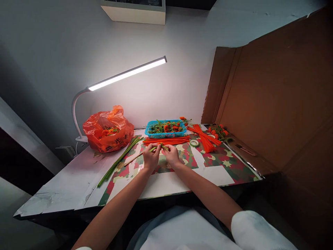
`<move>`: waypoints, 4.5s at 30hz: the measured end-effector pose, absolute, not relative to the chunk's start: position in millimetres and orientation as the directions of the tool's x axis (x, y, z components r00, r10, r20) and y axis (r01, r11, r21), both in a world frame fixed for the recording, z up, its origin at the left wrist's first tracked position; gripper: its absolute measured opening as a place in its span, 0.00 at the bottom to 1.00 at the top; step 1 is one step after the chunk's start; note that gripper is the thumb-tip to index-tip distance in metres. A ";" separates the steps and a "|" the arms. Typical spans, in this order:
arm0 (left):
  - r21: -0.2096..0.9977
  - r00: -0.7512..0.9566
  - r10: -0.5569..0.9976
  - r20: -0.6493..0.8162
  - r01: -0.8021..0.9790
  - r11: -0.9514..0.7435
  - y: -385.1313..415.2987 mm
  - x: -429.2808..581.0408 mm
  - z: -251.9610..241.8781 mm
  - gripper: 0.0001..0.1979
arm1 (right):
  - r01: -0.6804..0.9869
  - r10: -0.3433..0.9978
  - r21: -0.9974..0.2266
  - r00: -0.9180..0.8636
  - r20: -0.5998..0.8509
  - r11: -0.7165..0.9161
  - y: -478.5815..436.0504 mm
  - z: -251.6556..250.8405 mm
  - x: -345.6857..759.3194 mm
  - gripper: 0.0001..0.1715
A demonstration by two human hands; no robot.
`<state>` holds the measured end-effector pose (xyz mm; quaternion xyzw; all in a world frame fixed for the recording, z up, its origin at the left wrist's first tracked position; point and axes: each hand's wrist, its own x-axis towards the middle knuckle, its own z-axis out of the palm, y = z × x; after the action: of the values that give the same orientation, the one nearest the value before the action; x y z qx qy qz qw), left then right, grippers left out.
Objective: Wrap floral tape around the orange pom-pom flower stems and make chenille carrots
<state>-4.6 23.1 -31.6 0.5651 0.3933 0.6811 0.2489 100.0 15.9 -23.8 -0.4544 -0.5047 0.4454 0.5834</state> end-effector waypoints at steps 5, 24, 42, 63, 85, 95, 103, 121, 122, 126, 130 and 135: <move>0.814 -0.204 0.791 0.577 0.064 -0.578 17.6 -3.0 -25.4 0.12 | -0.129 0.988 -0.989 -0.124 0.090 0.074 17.5 -16.9 112.4 0.17; 0.962 0.139 0.962 0.234 -0.178 -0.208 33.8 -17.6 -30.4 0.20 | 0.514 0.744 -0.600 -0.119 0.658 0.612 14.9 -8.5 140.4 0.12; 0.931 0.060 0.931 0.360 -0.089 -0.354 26.5 -13.4 -24.1 0.19 | 0.548 0.675 -0.565 0.000 0.737 0.617 16.1 -20.7 129.9 0.07; 0.937 0.088 0.939 0.332 -0.144 -0.317 25.6 -14.0 -20.4 0.15 | 0.040 0.928 -0.927 -0.028 0.372 0.373 17.2 -7.6 135.0 0.18; 0.961 0.226 0.964 0.144 -0.263 -0.082 27.5 -20.0 -19.6 0.22 | 0.165 0.762 -0.748 -0.239 0.602 0.643 4.0 2.1 143.1 0.19; 0.966 0.259 0.956 0.139 -0.248 -0.073 21.1 -17.2 -16.7 0.21 | 0.187 0.789 -0.779 -0.312 0.530 0.598 8.0 -0.5 144.3 0.22; 0.957 0.194 0.971 0.142 -0.277 -0.084 25.3 -17.5 -18.1 0.21 | 0.325 0.737 -0.676 -0.119 0.665 0.662 0.9 -3.5 136.5 0.08; 0.949 0.114 0.977 0.182 -0.279 -0.145 18.8 -12.3 -16.3 0.19 | 0.541 0.588 -0.424 -0.170 0.791 0.727 -3.0 -13.5 129.4 0.08; 0.948 0.110 0.976 0.187 -0.279 -0.151 18.7 -12.2 -16.4 0.20 | 0.543 0.593 -0.433 -0.156 0.790 0.720 -3.3 -13.3 128.8 0.07; 0.945 0.091 0.974 0.207 -0.277 -0.175 18.6 -10.9 -16.5 0.21 | 0.546 0.592 -0.460 -0.082 0.802 0.700 -3.4 -13.5 126.0 0.06; 0.944 0.080 0.971 0.226 -0.266 -0.198 17.8 -9.4 -15.8 0.20 | 0.569 0.586 -0.476 -0.013 0.810 0.670 -3.5 -14.8 122.9 0.07; 0.941 0.082 0.966 0.243 -0.263 -0.214 15.1 -10.6 -14.4 0.20 | 0.585 0.630 -0.538 0.059 0.775 0.607 -1.6 -16.1 121.8 0.06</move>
<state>-10.6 15.1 -14.4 0.5149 0.3416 0.5849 0.5255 121.8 -1.6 -16.1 -0.4429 -0.6855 0.0194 0.5775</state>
